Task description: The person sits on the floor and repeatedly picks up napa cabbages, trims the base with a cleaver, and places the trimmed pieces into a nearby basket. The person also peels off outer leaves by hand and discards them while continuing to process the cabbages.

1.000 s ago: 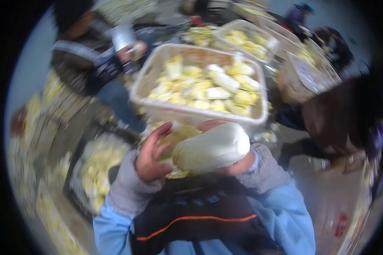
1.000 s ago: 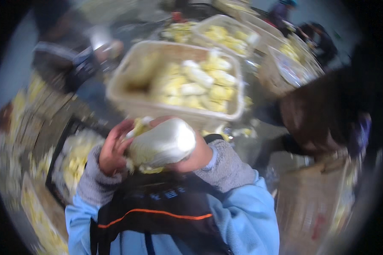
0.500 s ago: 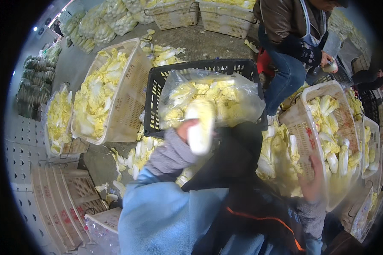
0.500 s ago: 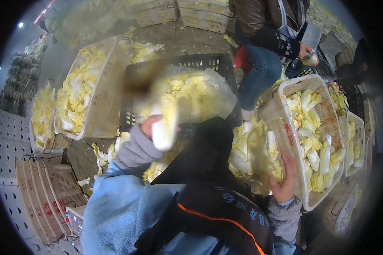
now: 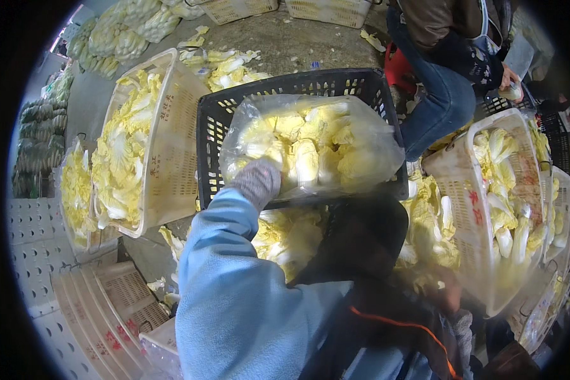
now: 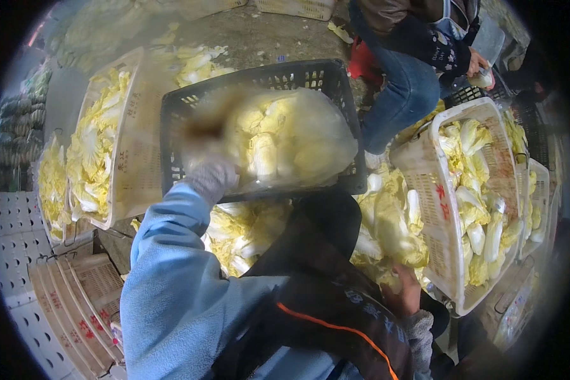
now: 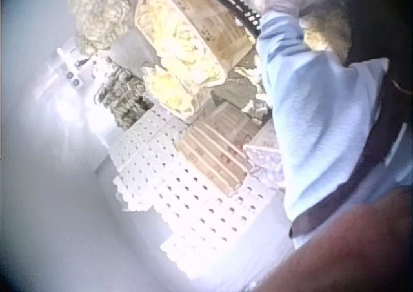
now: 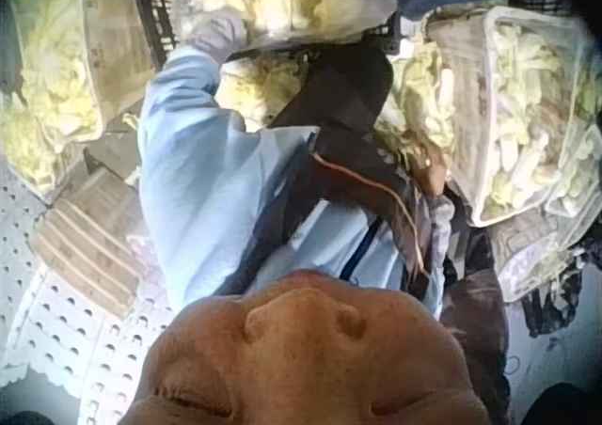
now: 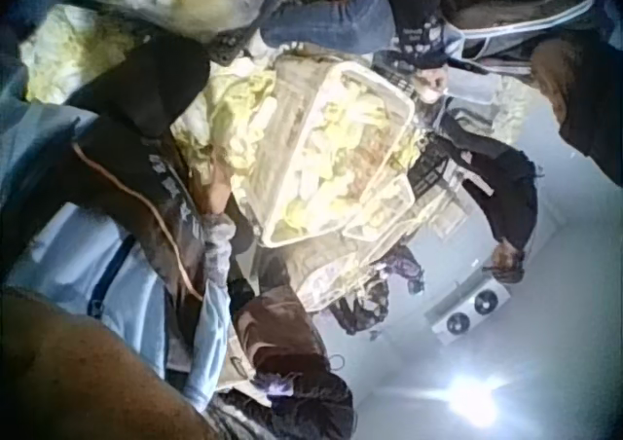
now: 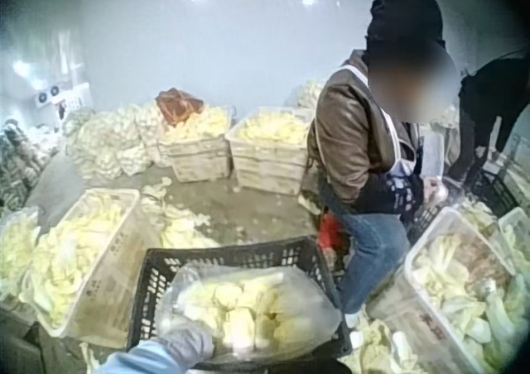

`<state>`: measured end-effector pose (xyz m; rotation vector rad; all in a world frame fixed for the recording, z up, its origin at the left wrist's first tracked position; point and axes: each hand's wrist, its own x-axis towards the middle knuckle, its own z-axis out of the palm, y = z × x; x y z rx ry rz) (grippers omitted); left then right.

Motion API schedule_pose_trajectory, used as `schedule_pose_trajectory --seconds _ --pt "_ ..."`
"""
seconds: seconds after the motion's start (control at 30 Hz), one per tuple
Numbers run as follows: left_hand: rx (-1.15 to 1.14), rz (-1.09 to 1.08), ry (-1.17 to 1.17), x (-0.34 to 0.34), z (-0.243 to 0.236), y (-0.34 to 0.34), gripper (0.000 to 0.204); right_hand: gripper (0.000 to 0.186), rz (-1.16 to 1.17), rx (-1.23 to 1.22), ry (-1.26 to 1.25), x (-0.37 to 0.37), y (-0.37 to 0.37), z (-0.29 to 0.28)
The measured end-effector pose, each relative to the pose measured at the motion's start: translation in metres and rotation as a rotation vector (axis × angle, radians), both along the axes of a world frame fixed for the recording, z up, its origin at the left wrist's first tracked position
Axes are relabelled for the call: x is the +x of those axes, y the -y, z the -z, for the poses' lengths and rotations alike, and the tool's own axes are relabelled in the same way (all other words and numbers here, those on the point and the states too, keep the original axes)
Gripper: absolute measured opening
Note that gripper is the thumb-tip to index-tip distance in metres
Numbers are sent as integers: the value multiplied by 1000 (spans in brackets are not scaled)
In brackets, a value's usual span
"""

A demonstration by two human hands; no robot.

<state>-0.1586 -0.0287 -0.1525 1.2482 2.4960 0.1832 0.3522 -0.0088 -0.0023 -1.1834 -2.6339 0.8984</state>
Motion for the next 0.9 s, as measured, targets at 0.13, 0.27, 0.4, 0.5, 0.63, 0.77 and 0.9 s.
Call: schedule_pose_trajectory --seconds 0.13,0.27,0.4,0.5,0.63,0.77,0.9 --pt "-137 -78 48 1 10 28 31 49 33 -229 23 7 2 11" --pt "-89 -256 47 -20 14 39 35 49 38 -131 33 4 1 12" --pt "249 -539 -212 -54 -11 61 42 49 75 -255 93 0 1 7" --pt "539 -552 -458 -77 -45 87 47 50 55 -181 76 0 3 7" --pt "693 -277 -664 -70 -79 102 55 49 54 -189 29 1 4 16" --pt "544 -39 -443 -42 -81 81 62 46 56 -260 72 2 1 22" --pt "318 79 -314 -45 -61 60 56 45 56 -251 125 4 0 26"
